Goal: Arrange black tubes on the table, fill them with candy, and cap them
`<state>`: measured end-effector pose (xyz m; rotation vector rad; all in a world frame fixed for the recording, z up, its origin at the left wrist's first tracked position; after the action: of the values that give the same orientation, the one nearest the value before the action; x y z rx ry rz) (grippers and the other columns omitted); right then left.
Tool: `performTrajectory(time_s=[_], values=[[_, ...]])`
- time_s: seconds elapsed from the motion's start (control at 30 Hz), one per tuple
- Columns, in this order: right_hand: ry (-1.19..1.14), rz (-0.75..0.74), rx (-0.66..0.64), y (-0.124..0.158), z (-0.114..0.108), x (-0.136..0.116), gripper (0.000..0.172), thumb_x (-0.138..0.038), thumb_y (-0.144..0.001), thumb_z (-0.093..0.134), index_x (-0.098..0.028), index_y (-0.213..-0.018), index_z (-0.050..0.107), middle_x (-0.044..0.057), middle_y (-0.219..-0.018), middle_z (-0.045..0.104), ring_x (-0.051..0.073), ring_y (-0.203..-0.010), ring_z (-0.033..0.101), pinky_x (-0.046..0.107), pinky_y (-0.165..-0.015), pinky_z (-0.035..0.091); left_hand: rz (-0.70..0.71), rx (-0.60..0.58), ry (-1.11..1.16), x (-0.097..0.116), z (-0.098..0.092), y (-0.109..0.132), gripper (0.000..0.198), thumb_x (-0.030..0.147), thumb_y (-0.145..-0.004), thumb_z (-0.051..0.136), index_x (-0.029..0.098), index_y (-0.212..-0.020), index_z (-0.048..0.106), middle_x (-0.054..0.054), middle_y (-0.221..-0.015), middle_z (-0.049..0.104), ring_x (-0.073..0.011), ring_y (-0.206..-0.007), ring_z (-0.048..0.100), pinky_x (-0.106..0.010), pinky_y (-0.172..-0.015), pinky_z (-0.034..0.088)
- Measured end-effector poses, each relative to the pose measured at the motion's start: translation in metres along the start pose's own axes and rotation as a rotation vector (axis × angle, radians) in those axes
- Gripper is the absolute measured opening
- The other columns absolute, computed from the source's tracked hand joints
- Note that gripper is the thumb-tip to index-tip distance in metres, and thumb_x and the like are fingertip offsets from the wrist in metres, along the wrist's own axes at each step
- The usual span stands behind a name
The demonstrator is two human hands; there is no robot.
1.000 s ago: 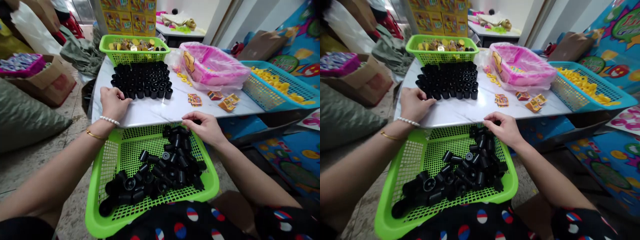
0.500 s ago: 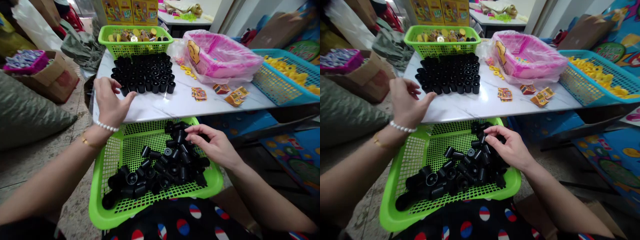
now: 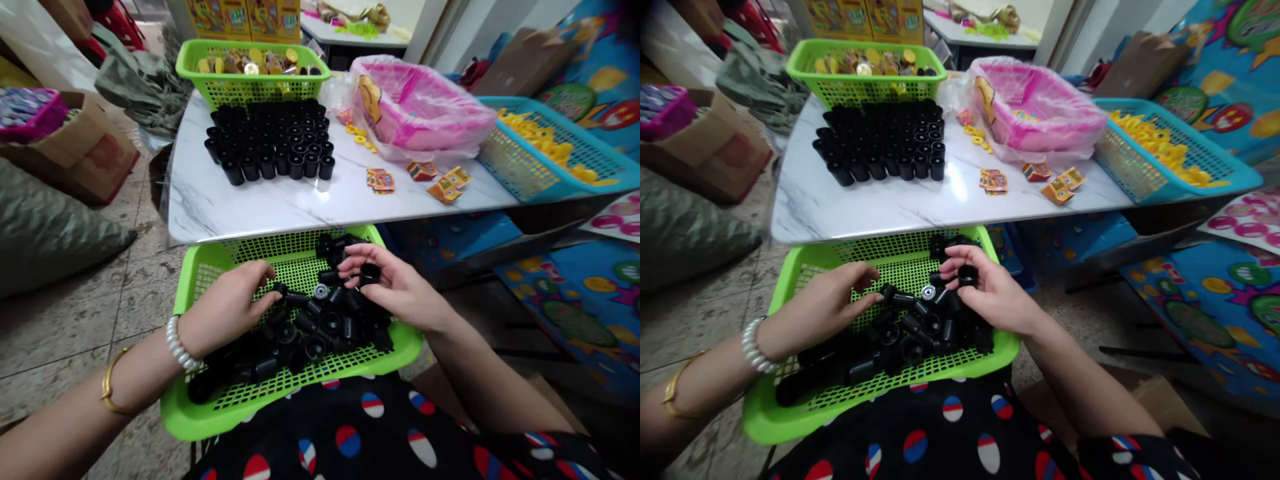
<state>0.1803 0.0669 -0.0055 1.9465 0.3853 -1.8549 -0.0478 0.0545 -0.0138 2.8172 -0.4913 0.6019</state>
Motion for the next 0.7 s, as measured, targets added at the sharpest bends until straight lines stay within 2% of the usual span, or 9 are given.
performTrajectory(time_s=[0.1, 0.17, 0.23, 0.33, 0.4, 0.47, 0.53, 0.6, 0.7], values=[[0.005, -0.027, -0.014, -0.003, 0.002, 0.009, 0.047, -0.008, -0.077, 0.055, -0.019, -0.122, 0.051, 0.005, -0.104, 0.063, 0.016, -0.095, 0.065, 0.039, -0.094, 0.052, 0.166, -0.069, -0.046, 0.02, 0.011, -0.01, 0.014, 0.021, -0.087, 0.052, 0.018, -0.097, 0.06, -0.009, -0.098, 0.058, -0.0221, -0.083, 0.058, -0.035, -0.076, 0.047], [-0.01, -0.048, 0.015, -0.005, 0.0, 0.018, 0.047, -0.008, -0.076, 0.055, -0.019, -0.122, 0.05, 0.003, -0.098, 0.063, 0.015, -0.09, 0.066, 0.039, -0.093, 0.051, 0.257, -0.11, -0.079, 0.029, 0.022, -0.013, 0.018, 0.012, -0.085, 0.047, 0.018, -0.092, 0.062, -0.009, -0.096, 0.057, -0.0234, -0.087, 0.056, -0.036, -0.079, 0.047], [-0.063, -0.087, 0.033, -0.005, -0.001, 0.025, 0.052, -0.007, -0.074, 0.055, -0.02, -0.124, 0.048, 0.002, -0.099, 0.062, 0.015, -0.092, 0.066, 0.04, -0.096, 0.05, 0.274, -0.089, -0.102, 0.028, 0.028, -0.014, 0.025, 0.008, -0.082, 0.047, 0.017, -0.099, 0.063, -0.012, -0.102, 0.056, -0.0268, -0.095, 0.055, -0.041, -0.086, 0.046], [-0.147, -0.135, -0.023, -0.006, 0.004, 0.03, 0.059, -0.002, -0.069, 0.054, -0.022, -0.125, 0.047, 0.003, -0.108, 0.063, 0.017, -0.105, 0.064, 0.042, -0.104, 0.045, 0.252, -0.041, -0.105, 0.018, 0.035, -0.019, 0.037, 0.013, -0.079, 0.057, 0.013, -0.115, 0.059, -0.016, -0.113, 0.054, -0.0303, -0.105, 0.054, -0.044, -0.093, 0.046], [-0.161, -0.125, -0.067, -0.009, 0.008, 0.034, 0.057, -0.001, -0.068, 0.055, -0.022, -0.12, 0.051, 0.004, -0.111, 0.063, 0.018, -0.11, 0.062, 0.043, -0.107, 0.042, 0.223, -0.029, -0.094, 0.01, 0.039, -0.024, 0.036, 0.013, -0.077, 0.061, 0.014, -0.113, 0.062, -0.014, -0.11, 0.056, -0.0286, -0.104, 0.056, -0.042, -0.094, 0.048], [-0.175, -0.078, -0.07, -0.014, 0.009, 0.04, 0.047, -0.005, -0.069, 0.062, -0.02, -0.112, 0.055, 0.004, -0.107, 0.066, 0.018, -0.107, 0.063, 0.042, -0.105, 0.043, 0.162, 0.001, -0.081, 0.003, 0.041, -0.028, 0.035, 0.01, -0.075, 0.061, 0.016, -0.109, 0.065, -0.012, -0.108, 0.057, -0.0269, -0.103, 0.059, -0.039, -0.095, 0.048], [-0.212, -0.032, -0.055, -0.019, 0.009, 0.046, 0.036, -0.016, -0.072, 0.068, -0.019, -0.106, 0.056, 0.005, -0.099, 0.068, 0.018, -0.099, 0.066, 0.041, -0.098, 0.048, 0.064, 0.067, -0.068, -0.006, 0.037, -0.03, 0.042, 0.01, -0.072, 0.063, 0.015, -0.114, 0.063, -0.013, -0.115, 0.054, -0.0279, -0.107, 0.059, -0.04, -0.099, 0.047], [-0.244, -0.026, -0.034, -0.021, 0.008, 0.046, 0.033, -0.029, -0.076, 0.07, -0.018, -0.104, 0.056, 0.005, -0.093, 0.067, 0.018, -0.088, 0.068, 0.038, -0.083, 0.055, -0.045, 0.146, -0.056, -0.011, 0.027, -0.027, 0.045, 0.012, -0.071, 0.065, 0.012, -0.115, 0.063, -0.017, -0.124, 0.05, -0.0316, -0.112, 0.058, -0.045, -0.102, 0.045], [-0.245, -0.081, 0.033, -0.014, 0.003, 0.032, 0.032, -0.035, -0.08, 0.068, -0.017, -0.105, 0.061, 0.001, -0.081, 0.063, 0.012, -0.068, 0.061, 0.026, -0.062, 0.051, -0.131, 0.212, -0.019, -0.002, 0.004, -0.011, 0.029, 0.017, -0.07, 0.068, 0.01, -0.097, 0.07, -0.02, -0.126, 0.052, -0.0348, -0.108, 0.062, -0.05, -0.099, 0.047]])
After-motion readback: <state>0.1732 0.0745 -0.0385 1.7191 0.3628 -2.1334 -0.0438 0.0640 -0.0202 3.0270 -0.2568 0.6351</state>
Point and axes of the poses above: each hand's wrist, its own y-axis away from the middle knuckle, its own z-axis out of the palm, x = y × z, the point moved 7 cm from there along -y, towards the middle knuckle
